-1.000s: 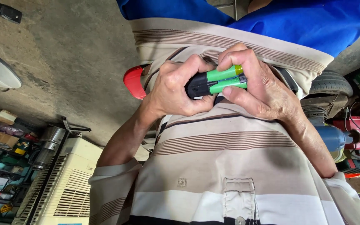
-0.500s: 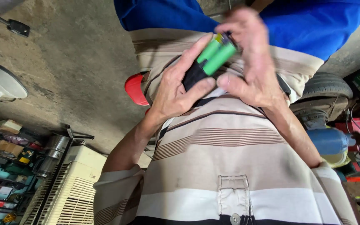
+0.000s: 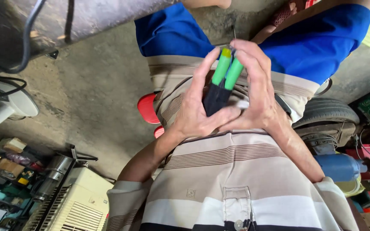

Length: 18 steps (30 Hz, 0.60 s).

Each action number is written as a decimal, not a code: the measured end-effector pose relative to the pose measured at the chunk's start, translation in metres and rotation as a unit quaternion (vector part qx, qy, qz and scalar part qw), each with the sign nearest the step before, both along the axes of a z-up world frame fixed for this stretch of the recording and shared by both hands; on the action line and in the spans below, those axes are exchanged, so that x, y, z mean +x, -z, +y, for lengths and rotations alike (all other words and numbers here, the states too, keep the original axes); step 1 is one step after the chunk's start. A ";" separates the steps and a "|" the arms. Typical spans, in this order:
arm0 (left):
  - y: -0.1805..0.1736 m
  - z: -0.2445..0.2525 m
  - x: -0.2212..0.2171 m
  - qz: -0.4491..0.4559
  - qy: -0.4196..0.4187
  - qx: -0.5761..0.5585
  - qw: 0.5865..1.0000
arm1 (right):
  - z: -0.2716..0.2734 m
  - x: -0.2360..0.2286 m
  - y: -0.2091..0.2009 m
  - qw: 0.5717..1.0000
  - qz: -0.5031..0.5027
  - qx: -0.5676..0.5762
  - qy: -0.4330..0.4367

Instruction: The person holds a small green circuit board and inserts it into a black cylindrical casing. They then use a yellow screwdriver to tighten a screw on the casing to secure the assembly.

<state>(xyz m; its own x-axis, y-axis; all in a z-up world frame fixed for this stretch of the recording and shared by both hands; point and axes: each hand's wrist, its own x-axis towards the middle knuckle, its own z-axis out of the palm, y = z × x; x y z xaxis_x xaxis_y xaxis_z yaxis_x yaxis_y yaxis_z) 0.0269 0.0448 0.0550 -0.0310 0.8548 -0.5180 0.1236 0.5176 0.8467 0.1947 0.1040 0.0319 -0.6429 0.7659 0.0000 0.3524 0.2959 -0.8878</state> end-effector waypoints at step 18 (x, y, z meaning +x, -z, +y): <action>0.001 0.002 0.012 -0.267 -0.098 0.088 0.955 | -0.008 -0.008 0.008 0.978 0.200 -0.047 0.026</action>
